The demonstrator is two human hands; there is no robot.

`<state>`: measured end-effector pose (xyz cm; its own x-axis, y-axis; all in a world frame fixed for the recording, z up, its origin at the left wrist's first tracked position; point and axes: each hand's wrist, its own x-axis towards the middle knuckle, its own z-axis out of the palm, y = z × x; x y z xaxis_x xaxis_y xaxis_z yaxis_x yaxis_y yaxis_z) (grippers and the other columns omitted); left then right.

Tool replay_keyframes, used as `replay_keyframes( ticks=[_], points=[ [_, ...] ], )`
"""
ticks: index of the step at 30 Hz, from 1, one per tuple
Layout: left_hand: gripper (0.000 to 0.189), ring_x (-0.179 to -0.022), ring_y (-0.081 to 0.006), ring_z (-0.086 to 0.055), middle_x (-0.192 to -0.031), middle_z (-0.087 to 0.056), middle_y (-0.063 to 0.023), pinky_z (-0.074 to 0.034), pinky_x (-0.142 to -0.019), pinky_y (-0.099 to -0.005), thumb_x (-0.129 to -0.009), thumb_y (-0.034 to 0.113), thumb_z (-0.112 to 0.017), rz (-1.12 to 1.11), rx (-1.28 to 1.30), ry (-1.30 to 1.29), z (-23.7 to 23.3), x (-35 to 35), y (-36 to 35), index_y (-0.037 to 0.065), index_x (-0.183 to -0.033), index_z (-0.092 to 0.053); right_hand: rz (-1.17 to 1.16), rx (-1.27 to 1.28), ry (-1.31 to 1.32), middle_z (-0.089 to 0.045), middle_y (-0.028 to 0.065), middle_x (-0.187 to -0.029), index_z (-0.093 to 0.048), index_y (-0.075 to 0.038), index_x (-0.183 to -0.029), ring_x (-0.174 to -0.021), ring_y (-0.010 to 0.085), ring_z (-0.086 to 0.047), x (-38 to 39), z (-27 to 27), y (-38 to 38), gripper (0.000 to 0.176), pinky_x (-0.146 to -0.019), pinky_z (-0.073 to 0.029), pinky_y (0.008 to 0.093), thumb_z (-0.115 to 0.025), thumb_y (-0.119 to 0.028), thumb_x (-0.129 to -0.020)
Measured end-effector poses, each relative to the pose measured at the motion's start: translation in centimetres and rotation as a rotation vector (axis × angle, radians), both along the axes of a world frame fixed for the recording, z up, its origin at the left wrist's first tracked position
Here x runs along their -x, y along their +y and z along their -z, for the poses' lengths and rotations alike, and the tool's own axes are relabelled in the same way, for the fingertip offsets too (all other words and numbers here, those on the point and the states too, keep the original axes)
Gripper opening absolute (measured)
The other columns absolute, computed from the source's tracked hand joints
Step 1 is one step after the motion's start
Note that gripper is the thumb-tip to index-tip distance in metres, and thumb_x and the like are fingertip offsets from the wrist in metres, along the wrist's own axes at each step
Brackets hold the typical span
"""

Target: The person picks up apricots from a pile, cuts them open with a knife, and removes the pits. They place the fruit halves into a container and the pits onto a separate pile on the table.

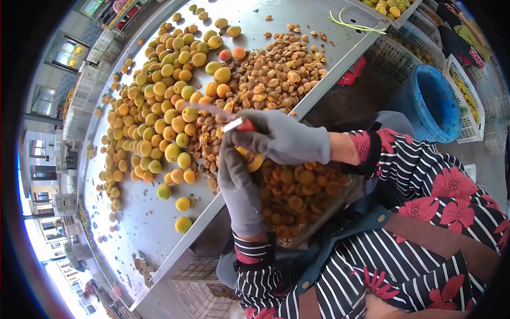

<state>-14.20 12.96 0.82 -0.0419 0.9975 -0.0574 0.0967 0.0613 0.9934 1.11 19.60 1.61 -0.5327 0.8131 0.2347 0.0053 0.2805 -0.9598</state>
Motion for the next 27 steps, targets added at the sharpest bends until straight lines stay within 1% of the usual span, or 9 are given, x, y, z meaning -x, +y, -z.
replay_keyframes(
  ticks=[2,3,8,10,14,15,22,26,27],
  points=[
    [0.057,-0.108,-0.0187,-0.060,-0.124,-0.056,-0.0100,-0.053,-0.087,-0.0291,-0.108,0.044,-0.038,-0.134,-0.252,-0.139,0.5,-1.0,0.4,-0.001,-0.142,-0.046,0.240,0.050,0.142,-0.069,0.0164,-0.087,-0.060,-0.005,-0.109,-0.076,0.0225,-0.066,0.7,-0.2,-0.6,0.032,-0.071,-0.051,0.0360,-0.065,-0.035,-0.098],
    [0.073,-0.105,-0.0167,-0.059,-0.119,-0.061,-0.0110,-0.047,-0.094,-0.0294,-0.105,0.057,-0.038,-0.269,-0.238,-0.048,0.1,-1.8,0.3,-0.004,-0.145,-0.045,0.083,0.242,0.038,-0.062,0.0082,-0.112,-0.052,-0.001,-0.130,-0.097,0.0124,-0.058,-0.2,-0.9,-1.2,0.043,-0.085,-0.050,0.0307,-0.064,-0.030,-0.101],
    [0.067,-0.101,-0.0171,-0.059,-0.116,-0.061,-0.0111,-0.047,-0.092,-0.0302,-0.107,0.051,-0.037,-0.179,-0.148,-0.047,1.4,-2.5,-0.9,-0.003,-0.144,-0.046,0.177,0.020,-0.004,-0.063,0.0084,-0.111,-0.051,-0.002,-0.128,-0.096,0.0124,-0.060,0.4,0.8,-1.5,0.036,-0.083,-0.051,0.0304,-0.064,-0.021,-0.100],
    [0.049,-0.098,-0.0139,-0.060,-0.109,-0.059,-0.0075,-0.055,-0.083,-0.0293,-0.107,0.041,-0.039,-0.240,0.025,-0.153,-0.2,-3.1,-1.1,0.000,-0.131,-0.053,0.168,-0.036,-0.089,-0.064,0.0088,-0.107,-0.051,-0.003,-0.128,-0.095,0.0128,-0.061,-0.1,-0.2,-1.1,0.035,-0.083,-0.052,0.0309,-0.064,-0.019,-0.100],
    [0.047,-0.104,-0.0170,-0.063,-0.114,-0.062,-0.0079,-0.056,-0.088,-0.0344,-0.107,0.041,-0.042,-0.198,0.122,-0.433,-1.4,-3.0,-1.1,0.004,-0.134,-0.053,0.128,-0.299,-0.081,-0.067,0.0127,-0.103,-0.054,-0.004,-0.125,-0.094,0.0256,-0.069,-0.4,0.1,-1.1,0.034,-0.082,-0.054,0.0345,-0.064,-0.006,-0.093],
    [0.046,-0.108,-0.0190,-0.063,-0.121,-0.062,-0.0081,-0.056,-0.090,-0.0364,-0.107,0.041,-0.044,-0.215,0.241,-0.599,-1.7,-3.0,-1.1,0.007,-0.136,-0.053,0.130,-0.304,-0.047,-0.067,0.0147,-0.101,-0.056,-0.005,-0.122,-0.091,0.0346,-0.069,-0.1,0.8,-1.0,0.035,-0.077,-0.055,0.0377,-0.065,-0.004,-0.088],
    [0.047,-0.120,-0.0237,-0.062,-0.136,-0.058,-0.0076,-0.056,-0.096,-0.0390,-0.105,0.043,-0.049,-0.246,0.417,-0.911,-1.3,-3.0,-1.4,0.015,-0.143,-0.050,0.148,-0.512,-0.082,-0.066,0.0168,-0.082,-0.055,-0.007,-0.120,-0.075,0.0403,-0.067,-0.1,0.6,-0.7,0.041,-0.063,-0.053,0.0450,-0.068,-0.009,-0.081],
    [0.040,-0.111,-0.0248,-0.065,-0.125,-0.064,-0.0092,-0.057,-0.089,-0.0370,-0.106,0.039,-0.048,-0.280,0.286,-0.853,-1.0,-2.3,-0.4,0.010,-0.131,-0.058,0.140,-0.266,-0.074,-0.067,0.0135,-0.093,-0.058,-0.005,-0.118,-0.083,0.0259,-0.070,0.3,-0.2,-0.6,0.029,-0.069,-0.053,0.0377,-0.069,-0.013,-0.092],
    [0.037,-0.098,-0.0191,-0.065,-0.117,-0.064,-0.0087,-0.055,-0.079,-0.0311,-0.107,0.037,-0.046,-0.279,0.157,-0.512,-0.7,-1.6,-0.1,0.008,-0.125,-0.059,0.125,-0.130,-0.023,-0.068,0.0115,-0.094,-0.058,-0.005,-0.118,-0.082,0.0198,-0.069,0.4,-0.7,-0.4,0.028,-0.068,-0.053,0.0356,-0.068,-0.017,-0.096]
  ],
)
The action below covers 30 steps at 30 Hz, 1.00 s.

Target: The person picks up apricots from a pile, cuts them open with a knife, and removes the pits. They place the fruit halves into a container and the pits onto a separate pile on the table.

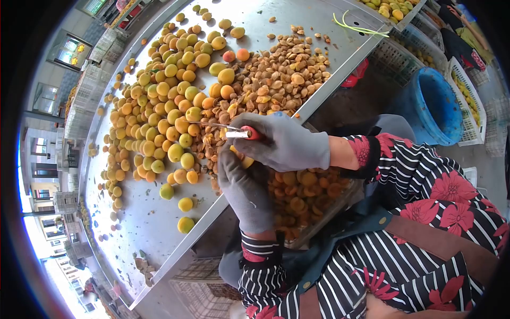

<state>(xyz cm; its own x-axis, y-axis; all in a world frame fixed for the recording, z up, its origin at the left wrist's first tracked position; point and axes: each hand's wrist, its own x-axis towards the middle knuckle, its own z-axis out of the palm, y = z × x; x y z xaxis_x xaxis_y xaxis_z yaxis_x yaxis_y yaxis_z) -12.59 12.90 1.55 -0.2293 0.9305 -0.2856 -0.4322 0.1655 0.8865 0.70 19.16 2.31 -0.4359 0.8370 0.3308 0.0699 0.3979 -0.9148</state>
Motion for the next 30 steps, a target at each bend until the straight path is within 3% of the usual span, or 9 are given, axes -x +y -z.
replay_keyframes(
  ticks=[1,4,8,15,17,24,26,27,30],
  points=[
    [0.036,-0.086,-0.0135,-0.064,-0.109,-0.064,-0.0083,-0.053,-0.069,-0.0251,-0.108,0.035,-0.043,0.004,-0.079,0.355,0.1,0.5,0.2,0.005,-0.118,-0.060,-0.004,-0.004,0.003,-0.068,0.0115,-0.094,-0.058,-0.005,-0.118,-0.082,0.0198,-0.069,0.1,-0.3,0.3,0.028,-0.068,-0.053,0.0356,-0.068,-0.017,-0.096],
    [0.039,-0.075,-0.0106,-0.059,-0.094,-0.061,-0.0054,-0.047,-0.062,-0.0213,-0.108,0.036,-0.041,-0.031,-0.046,0.339,-0.2,0.9,0.6,0.003,-0.115,-0.060,0.050,0.372,0.444,-0.057,-0.0030,-0.080,-0.059,-0.003,-0.109,-0.066,0.0055,-0.051,-0.2,-2.7,1.8,0.023,-0.060,-0.047,0.0224,-0.062,-0.024,-0.102],
    [0.032,-0.067,-0.0066,-0.051,-0.087,-0.058,-0.0005,-0.039,-0.056,-0.0173,-0.107,0.034,-0.048,-0.012,-0.072,0.136,-1.5,-0.4,0.6,0.006,-0.112,-0.062,-0.058,0.643,0.844,-0.039,-0.0072,-0.070,-0.052,-0.011,-0.094,-0.057,0.0028,-0.034,-0.2,-4.6,2.4,0.024,-0.051,-0.032,0.0204,-0.059,-0.031,-0.104],
    [0.043,-0.073,-0.0071,-0.050,-0.094,-0.056,-0.0017,-0.041,-0.062,-0.0202,-0.106,0.039,-0.049,0.098,-0.062,-0.191,-0.3,-0.5,0.5,0.005,-0.131,-0.052,0.058,0.419,0.830,-0.033,-0.0032,-0.068,-0.038,-0.012,-0.085,-0.056,0.0072,-0.034,1.3,-4.8,3.0,0.040,-0.053,-0.045,0.0247,-0.041,-0.044,-0.109],
    [0.037,-0.077,-0.0094,-0.051,-0.099,-0.057,-0.0008,-0.043,-0.069,-0.0251,-0.102,0.019,-0.057,0.205,-0.137,-0.182,-0.3,-0.4,0.3,0.009,-0.136,-0.046,0.036,0.407,0.842,-0.034,-0.0031,-0.069,-0.039,-0.012,-0.086,-0.057,0.0073,-0.034,1.5,-4.7,2.8,0.039,-0.053,-0.041,0.0241,-0.042,-0.044,-0.109],
    [0.046,-0.094,-0.0147,-0.060,-0.108,-0.059,-0.0063,-0.051,-0.082,-0.0301,-0.093,0.006,-0.065,0.144,-0.133,-0.307,-0.1,-0.8,-0.3,0.007,-0.136,-0.049,-0.009,0.340,0.858,-0.038,-0.0037,-0.071,-0.045,-0.012,-0.093,-0.061,0.0068,-0.036,2.1,-4.0,1.9,0.034,-0.056,-0.033,0.0227,-0.050,-0.043,-0.107],
    [0.043,-0.118,-0.0234,-0.061,-0.124,-0.057,-0.0124,-0.051,-0.094,-0.0352,-0.086,-0.001,-0.071,0.198,-0.479,0.722,2.3,-0.4,-0.3,0.004,-0.128,-0.061,-0.060,0.338,0.908,-0.042,-0.0060,-0.073,-0.050,-0.011,-0.100,-0.063,0.0042,-0.038,2.3,-3.5,1.6,0.029,-0.057,-0.035,0.0212,-0.056,-0.040,-0.104],
    [0.043,-0.118,-0.0234,-0.061,-0.124,-0.057,-0.0124,-0.051,-0.094,-0.0352,-0.086,-0.001,-0.071,0.197,-0.479,0.722,1.5,-0.7,-0.3,0.004,-0.128,-0.061,-0.108,0.335,0.956,-0.046,-0.0083,-0.075,-0.055,-0.011,-0.107,-0.064,0.0016,-0.041,2.4,-3.2,1.5,0.027,-0.059,-0.037,0.0197,-0.062,-0.037,-0.102],
    [0.041,-0.134,-0.0283,-0.052,-0.144,-0.046,-0.0171,-0.050,-0.101,-0.0362,-0.081,-0.011,-0.071,0.142,-0.168,0.092,-0.2,-1.8,-0.2,0.001,-0.120,-0.068,-0.025,0.343,0.962,-0.047,-0.0086,-0.078,-0.055,-0.010,-0.106,-0.066,0.0013,-0.042,2.8,-3.1,1.4,0.025,-0.060,-0.039,0.0197,-0.062,-0.034,-0.102]
  ],
)
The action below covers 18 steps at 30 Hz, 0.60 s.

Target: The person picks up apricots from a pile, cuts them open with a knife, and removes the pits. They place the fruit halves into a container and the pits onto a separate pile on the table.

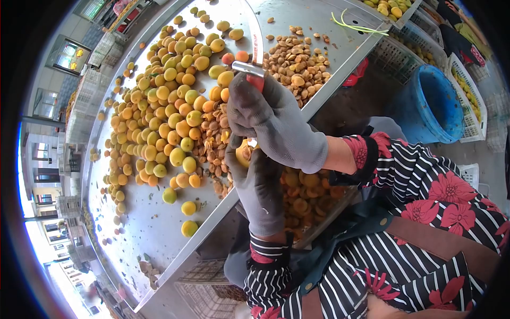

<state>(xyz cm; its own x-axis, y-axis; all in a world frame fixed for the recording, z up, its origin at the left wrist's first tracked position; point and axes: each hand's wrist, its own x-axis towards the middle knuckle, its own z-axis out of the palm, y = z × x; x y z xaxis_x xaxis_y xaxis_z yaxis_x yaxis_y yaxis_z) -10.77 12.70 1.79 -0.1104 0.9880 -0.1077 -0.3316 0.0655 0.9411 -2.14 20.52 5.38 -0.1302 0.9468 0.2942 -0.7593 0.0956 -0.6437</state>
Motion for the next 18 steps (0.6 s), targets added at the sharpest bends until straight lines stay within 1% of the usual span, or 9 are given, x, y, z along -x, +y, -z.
replay_keyframes(
  ticks=[2,3,4,5,6,11,15,17,18],
  points=[
    [0.043,-0.135,-0.0273,-0.050,-0.150,-0.040,-0.0168,-0.050,-0.102,-0.0331,-0.082,-0.013,-0.068,-0.046,-0.157,0.393,0.2,-0.3,0.0,0.001,-0.123,-0.066,0.075,-0.025,-0.085,-0.045,-0.0064,-0.076,-0.052,-0.011,-0.104,-0.065,0.0038,-0.040,0.7,0.3,-0.3,0.028,-0.059,-0.036,0.0211,-0.059,-0.039,-0.103],
    [0.043,-0.135,-0.0273,-0.050,-0.150,-0.040,-0.0168,-0.050,-0.102,-0.0331,-0.082,-0.013,-0.068,-0.049,-0.157,0.394,0.4,-0.3,0.1,0.001,-0.123,-0.066,0.153,-0.049,-0.170,-0.043,-0.0041,-0.075,-0.049,-0.012,-0.103,-0.063,0.0063,-0.037,0.9,0.2,-0.3,0.032,-0.058,-0.034,0.0226,-0.056,-0.043,-0.104],
    [0.042,-0.135,-0.0265,-0.050,-0.149,-0.041,-0.0167,-0.050,-0.102,-0.0325,-0.083,-0.014,-0.066,-0.072,-0.260,0.555,0.8,-0.3,0.2,0.001,-0.122,-0.067,0.151,-0.050,-0.169,-0.043,-0.0041,-0.075,-0.049,-0.012,-0.103,-0.063,0.0063,-0.037,0.9,0.1,-0.3,0.032,-0.058,-0.034,0.0226,-0.056,-0.043,-0.104],
    [0.042,-0.135,-0.0257,-0.050,-0.148,-0.042,-0.0166,-0.050,-0.102,-0.0320,-0.083,-0.015,-0.065,-0.095,-0.362,0.717,1.0,-0.3,0.3,0.002,-0.122,-0.067,0.121,-0.004,-0.113,-0.042,-0.0044,-0.075,-0.049,-0.012,-0.103,-0.063,0.0060,-0.037,1.0,-0.1,-0.3,0.031,-0.058,-0.034,0.0223,-0.056,-0.043,-0.104],
    [0.042,-0.135,-0.0257,-0.050,-0.148,-0.042,-0.0166,-0.050,-0.102,-0.0320,-0.083,-0.015,-0.065,-0.099,-0.360,0.720,0.8,-0.4,0.3,0.002,-0.122,-0.067,0.091,0.041,-0.057,-0.042,-0.0047,-0.075,-0.049,-0.012,-0.103,-0.064,0.0057,-0.037,1.1,-0.2,-0.3,0.031,-0.058,-0.034,0.0220,-0.057,-0.042,-0.104],
    [0.045,-0.111,-0.0141,-0.059,-0.128,-0.054,-0.0081,-0.053,-0.090,-0.0261,-0.105,0.018,-0.054,-0.099,-0.044,-0.217,-0.7,-1.4,0.6,0.009,-0.145,-0.036,0.054,0.207,-0.025,-0.039,-0.0051,-0.074,-0.048,-0.013,-0.101,-0.063,0.0044,-0.037,0.5,0.2,0.5,0.032,-0.057,-0.034,0.0206,-0.058,-0.043,-0.103],
    [0.044,-0.110,-0.0132,-0.058,-0.126,-0.054,-0.0084,-0.052,-0.090,-0.0257,-0.105,0.019,-0.054,-0.101,-0.063,-0.161,0.4,-1.3,0.9,0.009,-0.144,-0.037,0.061,0.107,-0.018,-0.041,-0.0053,-0.075,-0.050,-0.012,-0.104,-0.065,0.0045,-0.038,1.0,0.7,-0.3,0.029,-0.058,-0.035,0.0216,-0.057,-0.040,-0.104],
    [0.038,-0.108,-0.0119,-0.058,-0.127,-0.052,-0.0086,-0.052,-0.087,-0.0245,-0.105,0.019,-0.054,-0.152,-0.260,0.522,1.5,-1.2,1.0,0.008,-0.140,-0.042,0.128,0.043,-0.124,-0.043,-0.0047,-0.076,-0.050,-0.012,-0.105,-0.066,0.0047,-0.038,1.5,1.6,-0.3,0.026,-0.058,-0.035,0.0224,-0.056,-0.037,-0.105],
    [0.038,-0.108,-0.0119,-0.058,-0.127,-0.052,-0.0086,-0.052,-0.087,-0.0245,-0.105,0.019,-0.054,-0.152,-0.259,0.524,1.3,-1.2,1.0,0.008,-0.140,-0.042,0.097,0.091,-0.028,-0.044,-0.0041,-0.076,-0.051,-0.011,-0.105,-0.065,0.0056,-0.038,1.5,1.3,-0.4,0.025,-0.058,-0.036,0.0227,-0.057,-0.036,-0.105]
  ],
)
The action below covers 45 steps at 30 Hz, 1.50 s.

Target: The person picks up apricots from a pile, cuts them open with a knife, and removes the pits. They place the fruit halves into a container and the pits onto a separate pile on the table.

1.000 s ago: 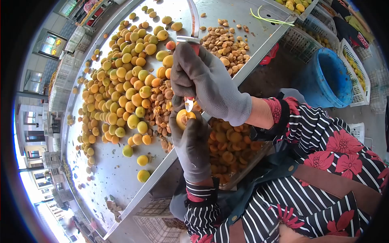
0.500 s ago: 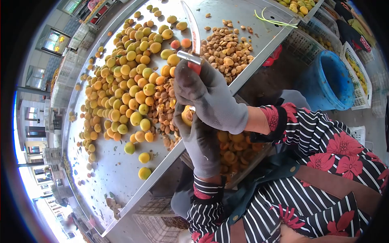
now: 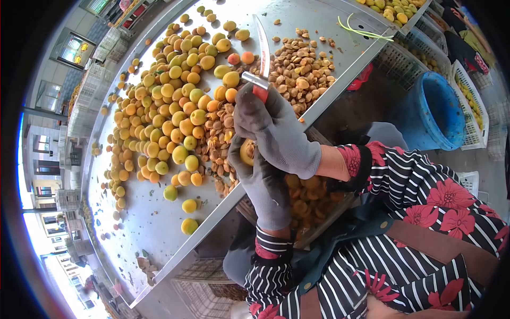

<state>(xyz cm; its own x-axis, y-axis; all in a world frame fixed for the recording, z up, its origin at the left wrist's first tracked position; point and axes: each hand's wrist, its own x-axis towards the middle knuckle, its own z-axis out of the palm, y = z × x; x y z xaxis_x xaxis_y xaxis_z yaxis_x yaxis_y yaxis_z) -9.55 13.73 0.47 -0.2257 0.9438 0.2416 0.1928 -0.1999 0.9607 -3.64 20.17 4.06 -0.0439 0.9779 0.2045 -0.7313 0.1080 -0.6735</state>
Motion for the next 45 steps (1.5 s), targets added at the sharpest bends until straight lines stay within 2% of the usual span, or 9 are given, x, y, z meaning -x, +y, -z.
replay_keyframes(
  ticks=[3,5,6,16,23,26,31,34,45],
  points=[
    [0.033,-0.091,-0.0084,-0.060,-0.111,-0.058,-0.0049,-0.051,-0.074,-0.0215,-0.104,0.020,-0.056,-0.042,-0.122,0.106,-1.2,0.1,0.0,0.007,-0.133,-0.047,-0.108,0.003,0.062,-0.047,-0.0065,-0.077,-0.051,-0.009,-0.105,-0.064,0.0029,-0.043,-0.9,-0.3,0.3,0.021,-0.057,-0.038,0.0202,-0.060,-0.028,-0.104],
    [0.033,-0.072,-0.0047,-0.054,-0.091,-0.058,0.0004,-0.043,-0.060,-0.0189,-0.103,0.024,-0.059,0.100,0.227,-0.590,-2.2,0.7,-0.3,0.006,-0.129,-0.049,-0.131,0.044,0.072,-0.049,-0.0047,-0.073,-0.054,-0.009,-0.100,-0.062,0.0047,-0.046,-1.9,-0.9,0.9,0.022,-0.058,-0.040,0.0217,-0.061,-0.029,-0.103],
    [0.035,-0.061,-0.0031,-0.046,-0.076,-0.052,0.0041,-0.035,-0.054,-0.0181,-0.101,0.024,-0.061,0.076,0.238,-0.570,-2.8,0.5,0.0,0.007,-0.129,-0.049,-0.175,0.038,-0.022,-0.050,-0.0034,-0.071,-0.055,-0.009,-0.095,-0.061,0.0062,-0.048,-2.5,-1.0,1.2,0.024,-0.057,-0.041,0.0229,-0.062,-0.030,-0.102],
    [0.029,-0.053,-0.0041,-0.037,-0.070,-0.042,0.0056,-0.029,-0.048,-0.0210,-0.096,0.022,-0.062,0.461,0.353,-0.976,-1.2,2.5,0.4,0.007,-0.118,-0.050,-0.382,-0.021,-0.064,-0.037,-0.0045,-0.057,-0.041,-0.013,-0.070,-0.048,0.0074,-0.033,-3.7,-1.4,2.3,0.048,-0.045,-0.026,0.0268,-0.054,-0.045,-0.104],
    [0.032,-0.050,-0.0039,-0.034,-0.065,-0.040,0.0072,-0.025,-0.046,-0.0207,-0.095,0.030,-0.067,0.274,0.430,-0.910,-1.7,1.2,0.3,0.010,-0.114,-0.051,-0.291,0.015,-0.243,-0.043,-0.0033,-0.055,-0.050,-0.011,-0.072,-0.047,0.0067,-0.038,-3.0,-2.3,1.4,0.045,-0.044,-0.029,0.0264,-0.059,-0.043,-0.102],
    [0.030,-0.062,-0.0041,-0.049,-0.079,-0.053,0.0068,-0.040,-0.052,-0.0189,-0.094,0.034,-0.067,0.306,0.455,-0.836,-1.5,1.6,0.3,0.015,-0.114,-0.056,-0.257,0.079,-0.212,-0.044,-0.0034,-0.054,-0.051,-0.010,-0.073,-0.045,0.0067,-0.039,-2.8,-2.5,1.6,0.043,-0.043,-0.030,0.0266,-0.060,-0.039,-0.103],
    [0.032,-0.065,-0.0046,-0.054,-0.084,-0.059,0.0029,-0.042,-0.052,-0.0210,-0.096,0.027,-0.066,0.103,0.171,-0.187,0.8,1.6,1.2,0.010,-0.120,-0.053,-0.229,0.229,-0.126,-0.043,-0.0035,-0.054,-0.051,-0.011,-0.075,-0.043,0.0071,-0.038,-2.4,-1.9,2.5,0.040,-0.040,-0.029,0.0263,-0.056,-0.037,-0.104],
    [0.034,-0.061,-0.0046,-0.052,-0.080,-0.058,0.0020,-0.040,-0.052,-0.0207,-0.096,0.022,-0.065,0.159,0.491,-0.232,-1.6,2.5,1.1,0.008,-0.124,-0.051,-0.262,0.386,0.004,-0.036,-0.0047,-0.052,-0.046,-0.016,-0.073,-0.040,0.0080,-0.034,-2.5,-1.8,3.4,0.039,-0.039,-0.028,0.0262,-0.054,-0.036,-0.105],
    [0.024,-0.071,-0.0045,-0.050,-0.091,-0.057,-0.0005,-0.045,-0.062,-0.0196,-0.102,0.015,-0.053,0.254,0.262,-0.308,1.3,2.5,1.4,0.004,-0.123,-0.051,-0.151,0.586,0.208,-0.027,-0.0043,-0.056,-0.034,-0.018,-0.072,-0.044,0.0132,-0.029,-1.4,-1.3,4.8,0.046,-0.045,-0.035,0.0318,-0.044,-0.045,-0.108]
  ],
)
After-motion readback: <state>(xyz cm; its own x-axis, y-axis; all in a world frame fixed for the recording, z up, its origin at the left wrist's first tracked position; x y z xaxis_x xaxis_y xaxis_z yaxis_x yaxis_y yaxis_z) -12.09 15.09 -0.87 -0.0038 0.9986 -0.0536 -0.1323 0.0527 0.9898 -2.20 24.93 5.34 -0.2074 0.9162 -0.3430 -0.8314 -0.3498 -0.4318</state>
